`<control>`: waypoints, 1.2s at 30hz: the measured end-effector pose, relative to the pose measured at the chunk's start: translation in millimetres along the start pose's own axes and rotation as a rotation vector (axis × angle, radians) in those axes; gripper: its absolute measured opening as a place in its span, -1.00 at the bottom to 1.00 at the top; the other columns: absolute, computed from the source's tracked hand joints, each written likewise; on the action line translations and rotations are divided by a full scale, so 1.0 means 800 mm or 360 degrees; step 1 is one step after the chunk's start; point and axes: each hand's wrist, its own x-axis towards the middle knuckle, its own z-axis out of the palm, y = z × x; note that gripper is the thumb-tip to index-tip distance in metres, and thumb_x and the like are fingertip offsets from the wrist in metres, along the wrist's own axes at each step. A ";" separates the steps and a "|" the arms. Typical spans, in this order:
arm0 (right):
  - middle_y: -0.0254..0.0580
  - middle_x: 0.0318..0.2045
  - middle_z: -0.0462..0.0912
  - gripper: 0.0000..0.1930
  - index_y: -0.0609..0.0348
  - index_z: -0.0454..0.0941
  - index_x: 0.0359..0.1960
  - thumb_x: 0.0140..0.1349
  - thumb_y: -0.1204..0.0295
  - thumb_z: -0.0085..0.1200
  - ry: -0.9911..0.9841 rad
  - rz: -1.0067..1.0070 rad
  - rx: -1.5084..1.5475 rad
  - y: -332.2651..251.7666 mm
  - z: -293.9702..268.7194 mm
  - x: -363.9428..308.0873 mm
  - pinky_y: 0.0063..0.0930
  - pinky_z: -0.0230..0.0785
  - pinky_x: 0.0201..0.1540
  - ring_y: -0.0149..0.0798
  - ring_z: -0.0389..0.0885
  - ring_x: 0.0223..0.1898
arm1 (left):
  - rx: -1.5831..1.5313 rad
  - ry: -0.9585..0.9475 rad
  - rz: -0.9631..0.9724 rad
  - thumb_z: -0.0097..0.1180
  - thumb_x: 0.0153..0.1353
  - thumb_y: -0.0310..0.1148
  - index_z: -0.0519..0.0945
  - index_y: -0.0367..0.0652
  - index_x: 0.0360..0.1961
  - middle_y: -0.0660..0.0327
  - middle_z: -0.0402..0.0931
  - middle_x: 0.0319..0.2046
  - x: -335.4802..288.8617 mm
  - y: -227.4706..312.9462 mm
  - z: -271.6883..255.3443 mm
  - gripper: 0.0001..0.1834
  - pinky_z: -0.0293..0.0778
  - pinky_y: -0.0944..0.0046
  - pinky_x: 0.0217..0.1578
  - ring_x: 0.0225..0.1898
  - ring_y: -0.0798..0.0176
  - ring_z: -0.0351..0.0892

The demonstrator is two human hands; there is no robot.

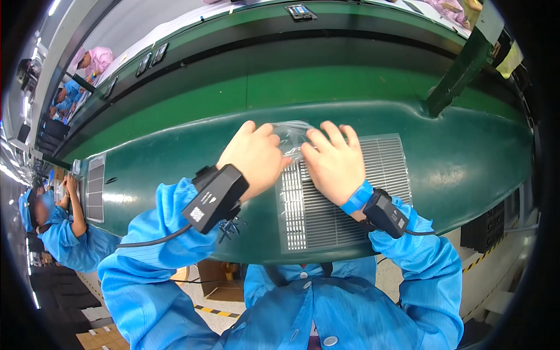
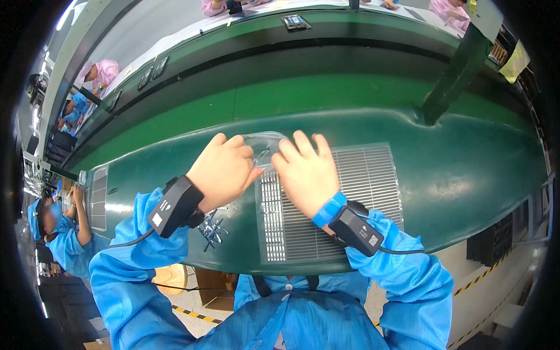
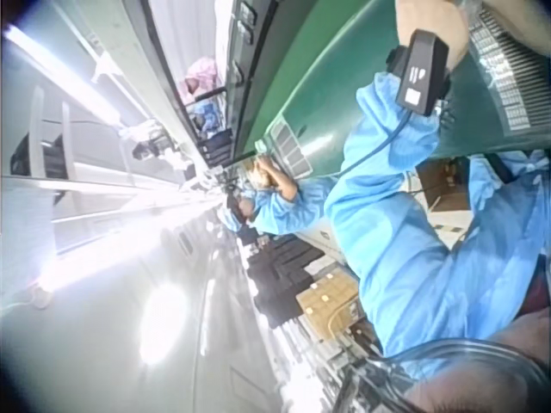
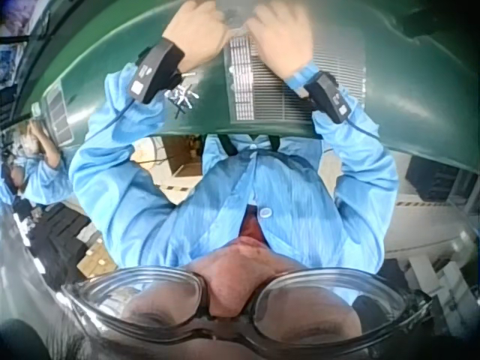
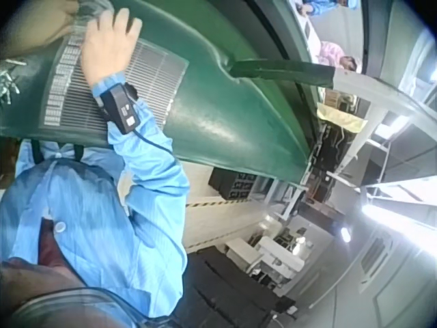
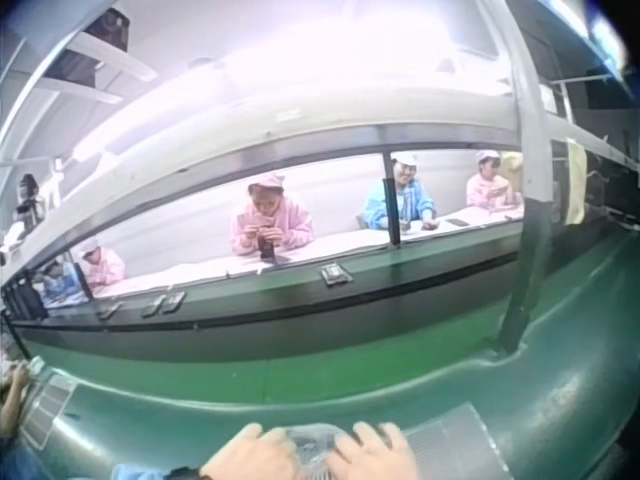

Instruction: Sort and place small electronic pins onto a grid template on an assembly line.

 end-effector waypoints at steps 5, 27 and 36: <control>-0.32 0.12 0.54 -0.88 0.04 0.60 -0.34 0.05 0.46 0.13 -0.0029 0.0087 0.0072 -0.006 -0.009 0.007 0.09 0.02 0.40 -0.06 0.23 0.39 | 0.0113 0.0316 0.0292 0.17 0.14 -0.25 0.60 -0.12 -0.28 0.25 0.56 -0.10 -0.024 -0.023 0.024 -0.80 0.08 -0.15 0.39 0.15 0.19 0.41; 0.09 0.46 0.03 -0.05 0.24 0.06 0.44 0.16 -0.08 0.17 -0.0821 0.0199 0.0409 -0.007 0.014 -0.073 0.23 -0.24 0.44 0.20 -0.07 0.48 | 0.0233 0.0872 0.0369 0.22 0.09 -0.33 0.57 -0.10 -0.14 0.22 0.55 -0.05 -0.068 -0.058 0.079 -0.72 0.28 -0.02 0.28 0.13 0.21 0.48; 0.19 0.42 0.10 -0.17 0.28 0.20 0.36 0.19 -0.01 0.18 -0.0766 0.0315 0.0603 0.004 0.004 -0.060 0.21 -0.16 0.43 0.24 0.00 0.45 | -0.0933 0.1058 -0.0418 0.52 -0.17 -0.28 0.47 -0.26 -0.15 0.04 0.47 -0.11 -0.082 -0.032 0.084 -0.41 0.46 0.08 -0.10 -0.11 -0.04 0.51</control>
